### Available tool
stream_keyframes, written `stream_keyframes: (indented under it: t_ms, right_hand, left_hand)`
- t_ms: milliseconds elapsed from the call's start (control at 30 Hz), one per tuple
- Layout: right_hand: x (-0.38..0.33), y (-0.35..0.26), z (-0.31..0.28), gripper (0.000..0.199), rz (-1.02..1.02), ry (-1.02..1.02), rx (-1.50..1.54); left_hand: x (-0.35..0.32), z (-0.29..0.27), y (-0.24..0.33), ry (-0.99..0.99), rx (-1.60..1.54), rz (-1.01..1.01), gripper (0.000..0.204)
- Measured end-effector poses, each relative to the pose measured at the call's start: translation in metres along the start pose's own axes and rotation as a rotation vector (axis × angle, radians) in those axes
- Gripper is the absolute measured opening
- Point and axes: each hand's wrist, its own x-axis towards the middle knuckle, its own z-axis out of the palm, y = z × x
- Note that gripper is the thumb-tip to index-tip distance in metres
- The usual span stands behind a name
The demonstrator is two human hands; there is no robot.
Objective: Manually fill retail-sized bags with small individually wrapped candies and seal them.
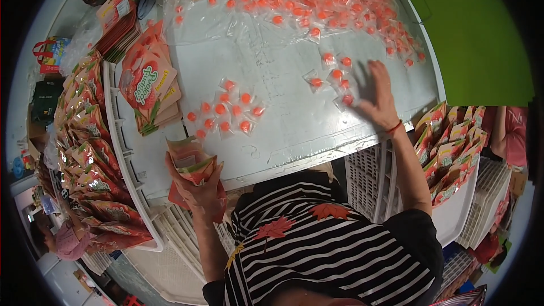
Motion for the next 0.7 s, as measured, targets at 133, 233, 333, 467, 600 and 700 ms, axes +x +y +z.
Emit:
stream_keyframes:
  t_ms: [133, 233, 333, 467, 600, 700]
  right_hand:
    - [0.026, -0.017, 0.017, 0.094, -0.124, -0.163, -0.129]
    - [0.048, -0.023, 0.035, 0.089, -0.178, -0.254, -0.145]
    - [0.059, -0.049, 0.049, 0.083, -0.225, -0.323, -0.165]
    - [0.064, -0.081, 0.082, 0.054, -0.340, -0.305, -0.087]
    - [0.068, -0.106, 0.100, 0.032, -0.325, -0.196, -0.103]
    - [0.074, -0.114, 0.111, 0.015, -0.322, -0.081, -0.092]
  left_hand:
    - [0.001, 0.001, 0.005, -0.041, -0.084, -0.046, 0.109]
    - [0.002, -0.004, 0.005, -0.031, -0.069, -0.030, 0.109]
    - [-0.002, -0.007, 0.000, -0.026, -0.066, -0.055, 0.110]
    - [-0.016, -0.008, -0.002, -0.035, -0.128, -0.131, 0.109]
    - [0.001, 0.004, -0.006, -0.004, -0.057, 0.174, 0.106]
    - [0.025, 0.015, 0.007, -0.040, 0.004, 0.237, 0.104]
